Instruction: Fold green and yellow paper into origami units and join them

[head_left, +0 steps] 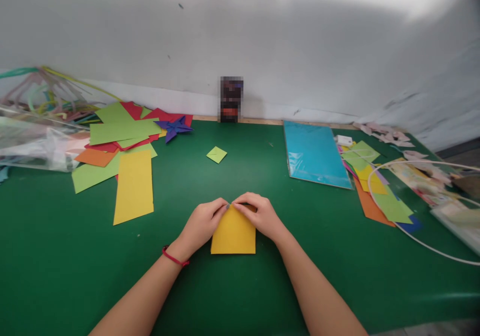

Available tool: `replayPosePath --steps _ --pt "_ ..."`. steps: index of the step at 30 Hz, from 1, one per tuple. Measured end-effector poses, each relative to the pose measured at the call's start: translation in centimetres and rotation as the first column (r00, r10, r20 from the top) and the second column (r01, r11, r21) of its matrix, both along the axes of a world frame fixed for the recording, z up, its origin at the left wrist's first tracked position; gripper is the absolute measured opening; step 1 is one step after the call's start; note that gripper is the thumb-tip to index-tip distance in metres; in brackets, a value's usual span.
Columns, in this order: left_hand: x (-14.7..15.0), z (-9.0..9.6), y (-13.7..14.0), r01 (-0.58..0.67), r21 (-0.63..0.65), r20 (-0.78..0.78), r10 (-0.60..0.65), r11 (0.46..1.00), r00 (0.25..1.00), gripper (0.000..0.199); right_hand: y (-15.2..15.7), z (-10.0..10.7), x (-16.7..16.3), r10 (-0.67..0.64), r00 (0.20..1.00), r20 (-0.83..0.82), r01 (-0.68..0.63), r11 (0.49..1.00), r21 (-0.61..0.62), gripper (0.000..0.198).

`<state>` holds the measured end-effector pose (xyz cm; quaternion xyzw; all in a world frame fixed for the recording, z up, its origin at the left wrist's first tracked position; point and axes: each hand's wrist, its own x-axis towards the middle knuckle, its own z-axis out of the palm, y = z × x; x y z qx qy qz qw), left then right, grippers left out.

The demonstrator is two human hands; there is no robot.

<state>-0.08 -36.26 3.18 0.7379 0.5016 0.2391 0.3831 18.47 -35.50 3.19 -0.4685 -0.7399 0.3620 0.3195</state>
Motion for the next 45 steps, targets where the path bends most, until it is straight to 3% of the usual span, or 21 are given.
replayPosePath --steps 10,18,22,25,29,32,36,45 --pt "-1.3 0.1 0.9 -0.080 0.043 -0.058 0.083 0.996 0.995 0.023 0.6 -0.4 1.7 -0.054 0.995 0.088 0.055 0.999 0.000 0.015" --pt "-1.3 0.2 0.7 -0.094 0.068 -0.032 0.097 0.993 0.995 0.025 1.0 0.4 3.6 -0.038 0.995 0.092 0.050 0.991 -0.122 0.017" --pt "-2.0 0.6 1.1 -0.190 0.067 -0.001 0.190 0.980 0.982 0.027 1.4 0.3 4.9 -0.160 0.979 0.126 0.175 0.978 -0.113 0.020" --pt "-1.8 0.9 1.1 -0.098 -0.031 0.025 0.099 0.995 0.995 0.028 1.4 0.5 4.5 -0.215 0.974 0.071 0.220 0.973 -0.075 0.025" --pt "-0.5 0.8 0.3 0.067 -0.168 0.105 -0.050 0.983 0.993 0.026 0.4 1.4 2.5 -0.006 1.000 0.022 0.010 0.990 -0.138 0.024" --pt "0.2 0.4 0.0 0.007 -0.201 0.142 0.022 0.979 0.990 0.022 -0.2 1.7 1.5 0.160 0.987 0.028 -0.151 0.969 -0.197 0.019" --pt "0.2 0.1 0.2 -0.077 -0.258 0.214 0.135 0.963 0.968 0.022 -0.4 1.4 1.4 0.123 0.990 0.069 -0.106 0.972 -0.208 0.018" --pt "0.1 0.5 0.0 0.059 -0.172 0.137 -0.036 0.983 0.990 0.019 -0.6 1.3 1.1 0.175 0.983 0.045 -0.156 0.947 -0.279 0.017"
